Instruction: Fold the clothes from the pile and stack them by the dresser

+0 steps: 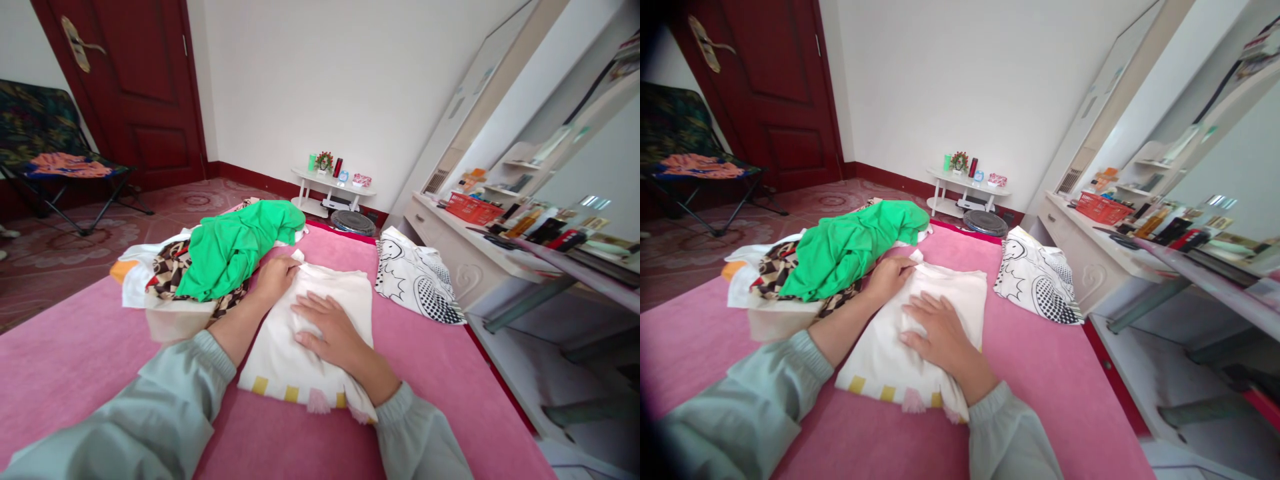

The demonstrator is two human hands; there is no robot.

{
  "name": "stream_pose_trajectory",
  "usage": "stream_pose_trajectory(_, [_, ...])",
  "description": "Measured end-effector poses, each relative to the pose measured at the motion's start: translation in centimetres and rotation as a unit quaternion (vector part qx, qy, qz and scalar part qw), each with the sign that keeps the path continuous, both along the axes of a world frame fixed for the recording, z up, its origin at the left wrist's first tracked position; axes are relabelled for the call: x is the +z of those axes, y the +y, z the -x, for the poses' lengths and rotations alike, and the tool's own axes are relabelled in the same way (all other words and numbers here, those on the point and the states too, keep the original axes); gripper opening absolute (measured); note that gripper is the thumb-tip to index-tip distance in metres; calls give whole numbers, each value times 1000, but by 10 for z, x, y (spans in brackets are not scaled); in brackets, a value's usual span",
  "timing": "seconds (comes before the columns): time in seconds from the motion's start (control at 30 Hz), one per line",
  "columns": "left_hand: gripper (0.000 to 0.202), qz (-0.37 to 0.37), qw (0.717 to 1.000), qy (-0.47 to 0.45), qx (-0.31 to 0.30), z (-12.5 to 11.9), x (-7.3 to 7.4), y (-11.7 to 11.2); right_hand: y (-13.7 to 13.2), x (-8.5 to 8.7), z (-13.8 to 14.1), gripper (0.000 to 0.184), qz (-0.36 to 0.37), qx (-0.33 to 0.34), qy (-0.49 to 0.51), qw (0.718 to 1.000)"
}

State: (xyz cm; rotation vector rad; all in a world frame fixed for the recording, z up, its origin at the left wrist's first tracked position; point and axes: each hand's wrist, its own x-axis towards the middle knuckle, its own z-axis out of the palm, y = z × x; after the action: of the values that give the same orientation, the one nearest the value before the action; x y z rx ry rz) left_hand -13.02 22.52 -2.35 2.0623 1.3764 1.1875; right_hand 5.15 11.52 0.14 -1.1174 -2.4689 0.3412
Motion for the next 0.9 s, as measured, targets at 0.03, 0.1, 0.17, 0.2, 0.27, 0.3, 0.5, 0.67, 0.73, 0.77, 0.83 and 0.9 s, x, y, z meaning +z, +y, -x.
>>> stream_pose_trajectory(0.03, [22,5,1000,-15,-9,0,2,0,0,-2,0,49,11,2,-4,1000])
stream_pose_trajectory(0.1, [17,23,998,-52,-26,0,7,1,0,-5,-1,44,21,-1,1,1000])
stream_pose_trajectory(0.17, [14,53,993,-96,-44,1,13,4,2,-6,-3,40,22,-3,13,1000])
stream_pose_trajectory(0.2, [15,76,988,-120,-54,2,15,6,2,-6,-3,39,22,-4,19,1000])
stream_pose_trajectory(0.27, [19,135,973,-171,-74,3,18,9,3,-5,-4,37,20,-7,30,999])
stream_pose_trajectory(0.3, [21,169,962,-197,-83,4,19,10,3,-5,-4,36,19,-8,34,999])
stream_pose_trajectory(0.5, [25,303,886,-332,-110,2,24,8,4,-7,-4,35,13,-8,47,999])
stream_pose_trajectory(0.67, [28,281,870,-392,-99,-4,32,4,5,-11,-3,33,6,-3,64,998])
stream_pose_trajectory(0.73, [29,259,879,-390,-87,-6,31,4,6,-12,-2,29,-1,-1,87,996])
stream_pose_trajectory(0.77, [31,250,887,-381,-78,-7,29,4,7,-12,-3,27,-11,-11,104,994])
stream_pose_trajectory(0.83, [37,234,906,-349,-48,-6,24,6,9,-10,-8,22,-48,-73,142,986])
stream_pose_trajectory(0.9, [44,215,931,-295,1,-4,18,10,12,-6,-19,21,-98,-197,170,961])
